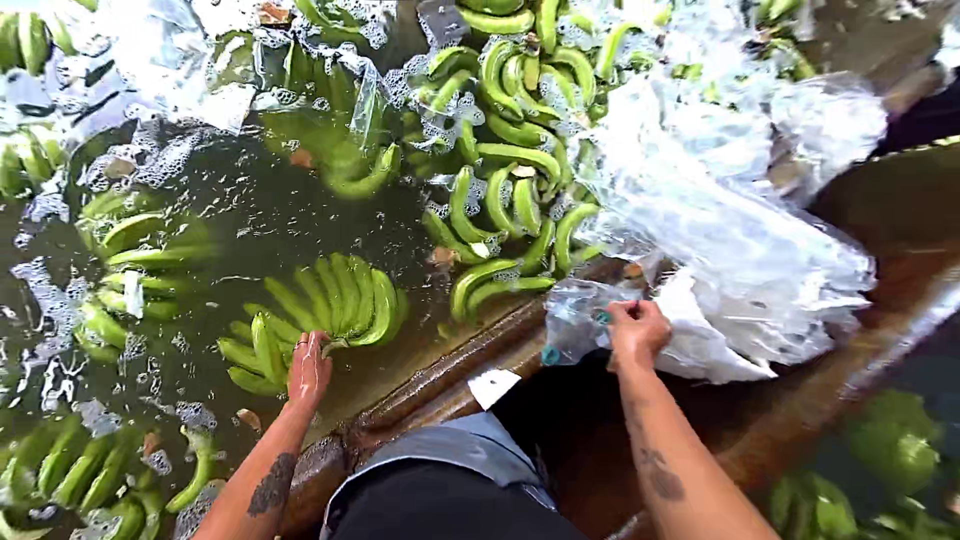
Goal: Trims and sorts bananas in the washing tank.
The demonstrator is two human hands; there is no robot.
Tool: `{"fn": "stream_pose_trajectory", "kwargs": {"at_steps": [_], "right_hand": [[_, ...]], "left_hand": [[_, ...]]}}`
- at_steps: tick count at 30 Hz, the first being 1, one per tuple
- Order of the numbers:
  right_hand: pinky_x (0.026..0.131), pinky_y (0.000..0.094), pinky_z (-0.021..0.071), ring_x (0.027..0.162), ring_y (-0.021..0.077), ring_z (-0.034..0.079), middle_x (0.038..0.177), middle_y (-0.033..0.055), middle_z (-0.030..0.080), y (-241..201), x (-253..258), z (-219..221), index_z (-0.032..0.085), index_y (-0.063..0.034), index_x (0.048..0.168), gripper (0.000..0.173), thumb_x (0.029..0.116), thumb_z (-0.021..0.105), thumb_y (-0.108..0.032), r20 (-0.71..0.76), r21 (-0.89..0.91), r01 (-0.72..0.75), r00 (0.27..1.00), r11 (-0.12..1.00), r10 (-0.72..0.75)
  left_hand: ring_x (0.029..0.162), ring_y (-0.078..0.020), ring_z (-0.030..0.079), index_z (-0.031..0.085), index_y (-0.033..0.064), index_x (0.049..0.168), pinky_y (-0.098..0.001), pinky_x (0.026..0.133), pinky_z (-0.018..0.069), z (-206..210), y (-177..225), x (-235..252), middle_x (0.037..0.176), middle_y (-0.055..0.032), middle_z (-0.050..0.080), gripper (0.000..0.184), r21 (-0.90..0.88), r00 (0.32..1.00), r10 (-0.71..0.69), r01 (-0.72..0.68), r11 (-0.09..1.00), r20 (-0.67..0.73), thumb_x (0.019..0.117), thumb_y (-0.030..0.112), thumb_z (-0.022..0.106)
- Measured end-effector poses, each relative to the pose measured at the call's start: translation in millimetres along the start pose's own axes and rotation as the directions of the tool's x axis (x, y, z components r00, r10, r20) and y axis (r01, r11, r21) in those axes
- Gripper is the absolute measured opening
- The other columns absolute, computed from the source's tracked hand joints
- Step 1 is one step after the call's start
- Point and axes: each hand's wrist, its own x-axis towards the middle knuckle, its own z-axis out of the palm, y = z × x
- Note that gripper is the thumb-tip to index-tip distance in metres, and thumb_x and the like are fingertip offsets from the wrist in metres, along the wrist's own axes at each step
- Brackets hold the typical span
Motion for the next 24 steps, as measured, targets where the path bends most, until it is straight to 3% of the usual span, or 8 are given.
{"fn": "stream_pose_trajectory", "kwargs": {"at_steps": [2,4,7,11,14,16,20,24], "right_hand": [[0.057,0.0257,0.048,0.061,0.0079,0.051,0.081,0.004,0.056,-24,-24,23,0.059,0.0027,0.116,0.022,0.1046,0.055,-0.016,0.227,0.182,-0.056,0.974,0.982,0.013],[0.051,0.0227,0.0427,0.053,0.0057,0.045,0.073,-0.0009,0.05,-53,-48,55,0.056,0.0018,0.118,0.025,0.1095,0.047,-0.019,0.505,0.228,-0.19,0.862,0.955,0.051],[0.053,0.0228,0.049,0.063,0.0105,0.068,0.091,0.0099,0.076,-96,-74,102,0.06,0.0016,0.121,0.028,0.1107,0.046,-0.021,0.759,0.145,-0.207,0.651,0.968,0.026],[0.051,0.021,0.0411,0.062,0.0041,0.061,0.11,0.0037,0.077,-141,-84,152,0.066,-0.0088,0.131,0.029,0.1098,0.047,-0.015,0.923,0.093,-0.017,0.377,0.996,-0.08],[0.052,0.0268,0.0417,0.051,0.007,0.049,0.084,0.0019,0.074,-173,-83,179,0.073,-0.0105,0.125,0.027,0.1052,0.054,-0.012,0.921,-0.019,0.4,0.364,0.917,-0.14],[0.075,0.0499,0.0545,0.077,0.0273,0.067,0.092,0.0144,0.073,-193,-80,193,0.076,-0.0079,0.114,0.024,0.1034,0.06,-0.021,0.908,-0.15,0.654,0.387,0.742,-0.158],[0.092,0.0645,0.0517,0.101,0.0378,0.07,0.11,0.0183,0.074,-210,-84,205,0.074,-0.0132,0.122,0.036,0.0988,0.069,-0.04,0.928,-0.231,0.805,0.351,0.546,-0.125],[0.088,0.066,0.054,0.097,0.044,0.07,0.118,0.0259,0.069,-194,-92,220,0.059,-0.0098,0.14,0.053,0.1001,0.066,-0.044,0.967,-0.215,0.866,0.255,0.452,-0.027]], "left_hand": [[0.127,-0.0434,0.055,0.058,0.004,0.136,-0.0558,0.105,0.0483,0,-4,1,0.138,-0.0268,0.055,0.047,0.03,0.999,0.019,-0.02,0.999,0.036,0.0898,0.002,0.067],[0.128,-0.0439,0.055,0.057,0.0044,0.137,-0.0559,0.105,0.048,3,-7,3,0.138,-0.0267,0.054,0.047,0.047,0.997,0.043,-0.046,0.998,0.058,0.0901,0.001,0.066],[0.13,-0.0436,0.054,0.057,0.0059,0.137,-0.0558,0.105,0.0482,7,-11,5,0.139,-0.0257,0.054,0.048,0.065,0.994,0.074,-0.079,0.995,0.081,0.0903,0.0,0.064],[0.13,-0.0413,0.054,0.061,0.0056,0.134,-0.0548,0.107,0.0475,8,-13,2,0.138,-0.0232,0.057,0.043,0.063,0.992,0.105,-0.11,0.992,0.068,0.0913,-0.001,0.059],[0.129,-0.0408,0.055,0.062,0.0057,0.132,-0.0543,0.106,0.0477,9,-18,4,0.135,-0.0223,0.059,0.043,0.05,0.991,0.124,-0.127,0.991,0.054,0.0905,-0.001,0.06],[0.131,-0.0403,0.054,0.061,0.0063,0.133,-0.0538,0.107,0.0469,9,-19,5,0.136,-0.0216,0.058,0.044,0.041,0.991,0.11,-0.113,0.993,0.072,0.0897,-0.001,0.062],[0.132,-0.04,0.053,0.062,0.0078,0.133,-0.0536,0.108,0.0465,12,-17,5,0.138,-0.0212,0.058,0.042,0.009,0.991,0.101,-0.102,0.995,0.089,0.0914,0.001,0.062],[0.133,-0.0389,0.052,0.062,0.0108,0.134,-0.0545,0.107,0.0475,10,-12,8,0.14,-0.0193,0.057,0.046,-0.031,0.991,0.064,-0.061,0.998,0.116,0.0893,-0.001,0.064]]}}
